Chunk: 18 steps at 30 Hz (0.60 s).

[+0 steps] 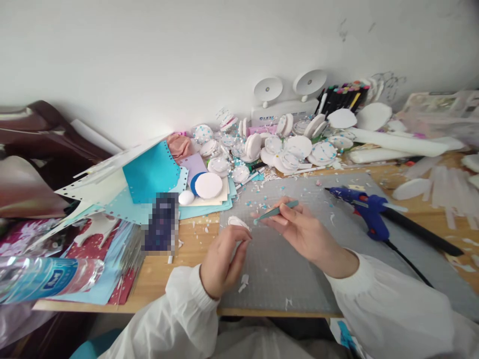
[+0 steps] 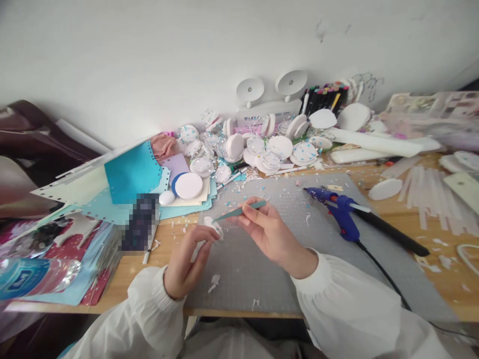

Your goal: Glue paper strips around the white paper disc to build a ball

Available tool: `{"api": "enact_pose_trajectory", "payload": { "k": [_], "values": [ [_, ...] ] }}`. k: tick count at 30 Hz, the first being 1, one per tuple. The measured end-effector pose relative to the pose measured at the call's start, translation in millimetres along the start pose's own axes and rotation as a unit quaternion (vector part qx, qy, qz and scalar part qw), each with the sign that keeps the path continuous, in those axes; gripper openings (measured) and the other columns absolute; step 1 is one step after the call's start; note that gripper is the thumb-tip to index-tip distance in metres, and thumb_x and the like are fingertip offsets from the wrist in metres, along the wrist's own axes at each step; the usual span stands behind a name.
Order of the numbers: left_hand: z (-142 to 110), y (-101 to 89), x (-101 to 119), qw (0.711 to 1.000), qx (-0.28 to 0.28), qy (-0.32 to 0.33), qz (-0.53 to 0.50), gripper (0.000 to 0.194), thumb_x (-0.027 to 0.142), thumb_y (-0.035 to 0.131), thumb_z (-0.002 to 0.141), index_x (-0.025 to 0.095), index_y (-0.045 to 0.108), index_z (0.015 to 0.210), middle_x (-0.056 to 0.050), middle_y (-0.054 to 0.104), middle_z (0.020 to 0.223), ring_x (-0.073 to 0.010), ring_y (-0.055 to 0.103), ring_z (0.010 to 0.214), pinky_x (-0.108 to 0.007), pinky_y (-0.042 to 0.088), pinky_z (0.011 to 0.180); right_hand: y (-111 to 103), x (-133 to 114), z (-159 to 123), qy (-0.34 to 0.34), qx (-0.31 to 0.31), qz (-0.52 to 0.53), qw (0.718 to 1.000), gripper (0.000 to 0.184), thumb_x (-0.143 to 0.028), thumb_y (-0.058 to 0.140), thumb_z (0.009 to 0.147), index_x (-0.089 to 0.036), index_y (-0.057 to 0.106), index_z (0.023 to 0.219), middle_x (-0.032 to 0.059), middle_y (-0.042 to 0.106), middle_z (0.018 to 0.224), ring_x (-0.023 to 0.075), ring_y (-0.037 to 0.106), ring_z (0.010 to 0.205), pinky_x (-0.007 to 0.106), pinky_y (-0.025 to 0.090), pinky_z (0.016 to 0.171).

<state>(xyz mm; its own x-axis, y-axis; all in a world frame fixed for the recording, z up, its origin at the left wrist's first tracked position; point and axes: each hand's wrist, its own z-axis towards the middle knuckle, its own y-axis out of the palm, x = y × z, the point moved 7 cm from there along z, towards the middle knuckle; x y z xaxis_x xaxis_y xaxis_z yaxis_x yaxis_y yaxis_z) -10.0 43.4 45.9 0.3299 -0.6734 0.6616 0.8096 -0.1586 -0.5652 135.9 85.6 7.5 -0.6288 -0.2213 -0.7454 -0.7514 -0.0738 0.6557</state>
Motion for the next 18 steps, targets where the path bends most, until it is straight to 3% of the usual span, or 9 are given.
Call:
{"api": "enact_pose_trajectory", "payload": {
  "k": [6, 12, 15, 18],
  "values": [
    [15, 18.5, 6, 0.990, -0.094, 0.100, 0.030, 0.013, 0.011, 0.038, 0.089, 0.018, 0.048, 0.095, -0.009, 0.063, 0.087, -0.0188, 0.059, 0.083, -0.031, 0.049, 0.075, 15, 17, 13, 0.061, -0.015, 0.058, 0.996, 0.023, -0.029, 0.081, 0.064, -0.020, 0.060, 0.069, -0.0088, 0.049, 0.058, 0.0059, 0.047, 0.053, 0.041, 0.055, 0.086],
    [20, 21.7, 38, 0.966, -0.139, 0.217, 0.031, 0.016, 0.008, 0.036, 0.087, 0.017, 0.046, 0.096, -0.011, 0.065, 0.085, -0.0194, 0.061, 0.080, -0.032, 0.050, 0.075, -15, 38, 27, 0.078, 0.037, 0.038, 0.996, 0.029, -0.033, 0.083, 0.059, -0.019, 0.060, 0.067, -0.0082, 0.049, 0.055, 0.0077, 0.050, 0.056, 0.044, 0.057, 0.083],
    [14, 12.6, 56, 0.968, -0.152, 0.201, -0.008, 0.018, 0.008, 0.036, 0.088, 0.017, 0.045, 0.100, -0.010, 0.067, 0.084, -0.0199, 0.062, 0.078, -0.033, 0.051, 0.072, -27, 42, 29, 0.075, 0.063, 0.046, 0.994, 0.031, -0.034, 0.083, 0.058, -0.018, 0.059, 0.068, -0.0087, 0.051, 0.055, 0.0066, 0.048, 0.054, 0.046, 0.057, 0.085],
    [2, -7.2, 69, 0.975, -0.157, 0.129, -0.089, 0.016, 0.017, 0.032, 0.096, 0.023, 0.045, 0.104, -0.007, 0.068, 0.078, -0.0190, 0.064, 0.070, -0.033, 0.052, 0.064, -31, 43, 30, 0.079, 0.081, 0.058, 0.992, 0.031, -0.034, 0.084, 0.056, -0.018, 0.060, 0.069, -0.0090, 0.050, 0.054, 0.0073, 0.049, 0.055, 0.047, 0.057, 0.085]
  ]
}}
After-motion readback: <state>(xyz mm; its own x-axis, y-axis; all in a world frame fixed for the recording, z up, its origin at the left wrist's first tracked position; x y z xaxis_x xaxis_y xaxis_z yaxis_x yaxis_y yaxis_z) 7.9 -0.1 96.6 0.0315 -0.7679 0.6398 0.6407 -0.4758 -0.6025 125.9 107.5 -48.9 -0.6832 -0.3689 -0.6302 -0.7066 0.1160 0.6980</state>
